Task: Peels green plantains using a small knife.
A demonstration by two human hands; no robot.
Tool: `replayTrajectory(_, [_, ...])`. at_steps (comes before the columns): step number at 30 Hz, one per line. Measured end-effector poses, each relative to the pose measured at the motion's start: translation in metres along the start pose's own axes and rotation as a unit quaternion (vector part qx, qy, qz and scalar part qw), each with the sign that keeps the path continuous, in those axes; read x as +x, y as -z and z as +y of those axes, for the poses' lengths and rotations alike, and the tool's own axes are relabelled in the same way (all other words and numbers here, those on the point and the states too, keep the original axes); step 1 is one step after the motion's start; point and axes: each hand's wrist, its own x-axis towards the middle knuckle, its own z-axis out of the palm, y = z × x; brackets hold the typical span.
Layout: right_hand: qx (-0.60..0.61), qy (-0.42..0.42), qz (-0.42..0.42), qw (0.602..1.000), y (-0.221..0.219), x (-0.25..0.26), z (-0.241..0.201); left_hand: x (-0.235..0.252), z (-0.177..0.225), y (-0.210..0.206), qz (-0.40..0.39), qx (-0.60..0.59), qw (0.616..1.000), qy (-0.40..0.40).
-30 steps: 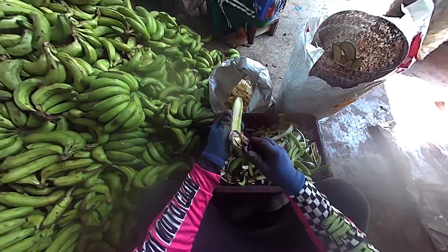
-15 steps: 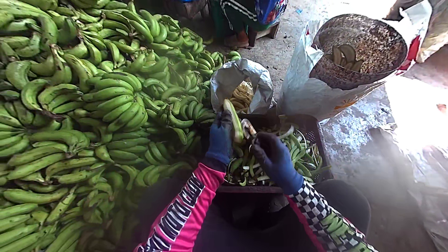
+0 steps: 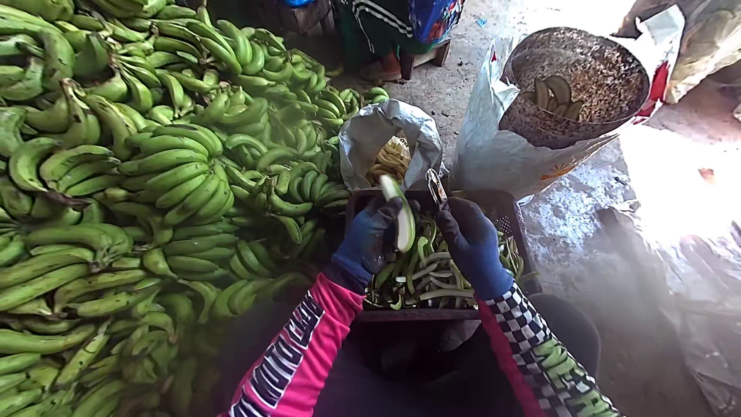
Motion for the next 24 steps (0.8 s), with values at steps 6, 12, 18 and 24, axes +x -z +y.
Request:
replayTrajectory(6, [-0.028,0.087,-0.053,0.994,-0.023,-0.023,-0.012,0.004,0.003,0.005,0.170,-0.108,0.978,-0.063])
replayTrajectory(12, [-0.028,0.109,-0.072,0.991,-0.015,-0.009,-0.010,-0.013,0.018,0.010,-0.009,0.108,0.994,-0.029])
replayTrajectory(18, [-0.006,-0.052,-0.037,0.998,0.011,0.022,0.012,-0.016,0.013,-0.009,-0.122,0.129,0.980,0.092])
replayTrajectory(24, [-0.003,0.057,-0.038,0.998,-0.001,-0.006,-0.001,-0.003,0.004,-0.001,0.059,-0.099,0.993,-0.016])
